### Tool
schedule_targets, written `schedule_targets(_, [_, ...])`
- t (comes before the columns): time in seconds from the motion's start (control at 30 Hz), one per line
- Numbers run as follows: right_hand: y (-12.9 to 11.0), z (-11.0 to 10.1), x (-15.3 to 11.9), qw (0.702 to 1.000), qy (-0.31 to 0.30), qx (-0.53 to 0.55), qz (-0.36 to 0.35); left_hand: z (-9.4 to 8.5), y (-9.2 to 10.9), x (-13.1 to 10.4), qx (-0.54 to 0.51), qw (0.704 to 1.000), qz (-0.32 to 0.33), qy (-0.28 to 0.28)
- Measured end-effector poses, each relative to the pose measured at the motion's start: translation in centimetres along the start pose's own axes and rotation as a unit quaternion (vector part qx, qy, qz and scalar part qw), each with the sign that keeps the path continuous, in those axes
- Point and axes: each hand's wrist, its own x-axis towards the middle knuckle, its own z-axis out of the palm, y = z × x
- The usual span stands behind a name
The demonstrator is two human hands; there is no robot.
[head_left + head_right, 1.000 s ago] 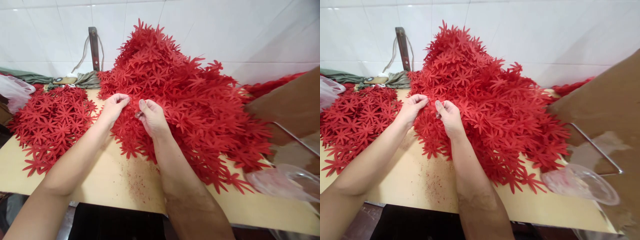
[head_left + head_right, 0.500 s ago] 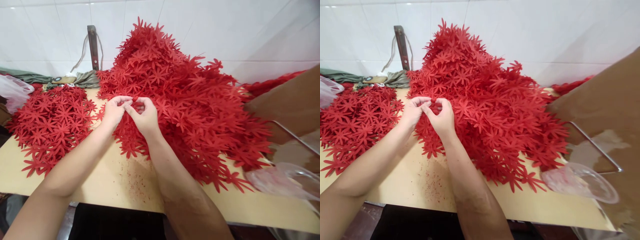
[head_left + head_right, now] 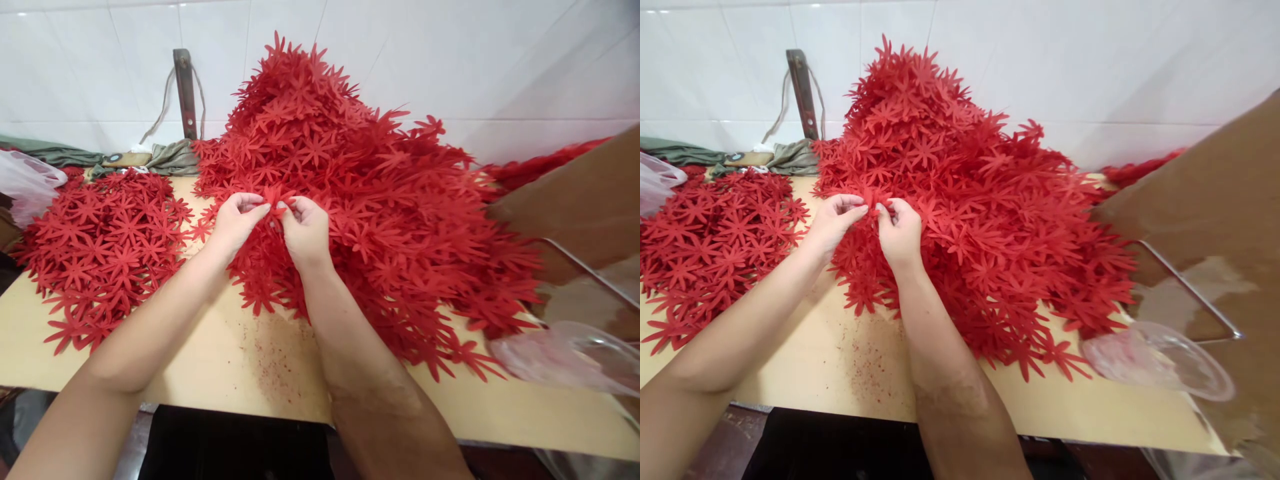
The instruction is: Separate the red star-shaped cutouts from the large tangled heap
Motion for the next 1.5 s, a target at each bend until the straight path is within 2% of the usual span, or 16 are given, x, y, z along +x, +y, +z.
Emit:
schedule_targets(0.13, [0.0, 0.1, -0.3, 0.99, 0.039, -0.093, -0.098, 0.1, 0.1, -0.1, 0.007, 0.999, 0.001, -0.035])
schedule_targets(0.2, [0.1, 0.3, -0.3, 0.988, 0.045, -0.1, -0.112, 0.0, 0.1, 0.0, -0.007, 0.998, -0.017, -0.058])
schedule_targets(0.27, [0.3, 0.5, -0.3, 0.992, 0.043, -0.075, -0.089, 0.0, 0.0, 0.2, -0.01, 0.997, -0.018, -0.069])
schedule_targets(0.37, [0.7, 0.5, 0.2, 0.997, 0.062, -0.018, -0.041, -0.4, -0.5, 0.9, 0.012, 0.997, 0.03, -0.069])
schedule_targets(0.53, [1.4, -1.3, 1.7, 0.982, 0.19, 0.021, -0.001, -1.6, -1.3, 2.5, 0.05, 0.993, 0.1, -0.031])
schedule_targets(0.7, [1.8, -2.3, 2.2, 0.976, 0.184, -0.092, -0.076, -2.0, -1.9, 3.0, 0.066, 0.989, 0.122, -0.047])
schedule_targets(0.8, [1.3, -2.0, 1.5, 0.95, 0.179, -0.208, -0.148, -2.0, -2.2, 3.1, 0.106, 0.982, 0.153, -0.024])
schedule_targets(0.87, [0.6, -1.9, 0.9, 0.923, 0.164, -0.281, -0.205, -2.0, -2.1, 3.0, 0.169, 0.964, 0.203, 0.006])
schedule_targets(0.93, [0.0, -1.6, 0.4, 0.903, 0.141, -0.31, -0.261, -2.0, -1.8, 2.7, 0.245, 0.929, 0.275, 0.02])
schedule_targets(1.03, [-0.3, -1.0, -0.2, 0.899, 0.113, -0.288, -0.309, -1.9, -1.4, 1.9, 0.341, 0.878, 0.336, -0.01])
schedule_targets(1.2, [0.5, 0.2, -0.7, 0.895, 0.073, -0.293, -0.329, -2.0, -1.7, 1.5, 0.468, 0.842, 0.261, -0.062])
schedule_targets(1.37, [1.1, 1.1, -1.5, 0.885, 0.031, -0.316, -0.34, -2.5, -1.5, 1.5, 0.512, 0.817, 0.256, -0.064])
schedule_targets(1.5, [1.3, 2.0, -2.6, 0.879, -0.02, -0.388, -0.278, -3.2, -1.9, 1.3, 0.597, 0.765, 0.23, -0.077])
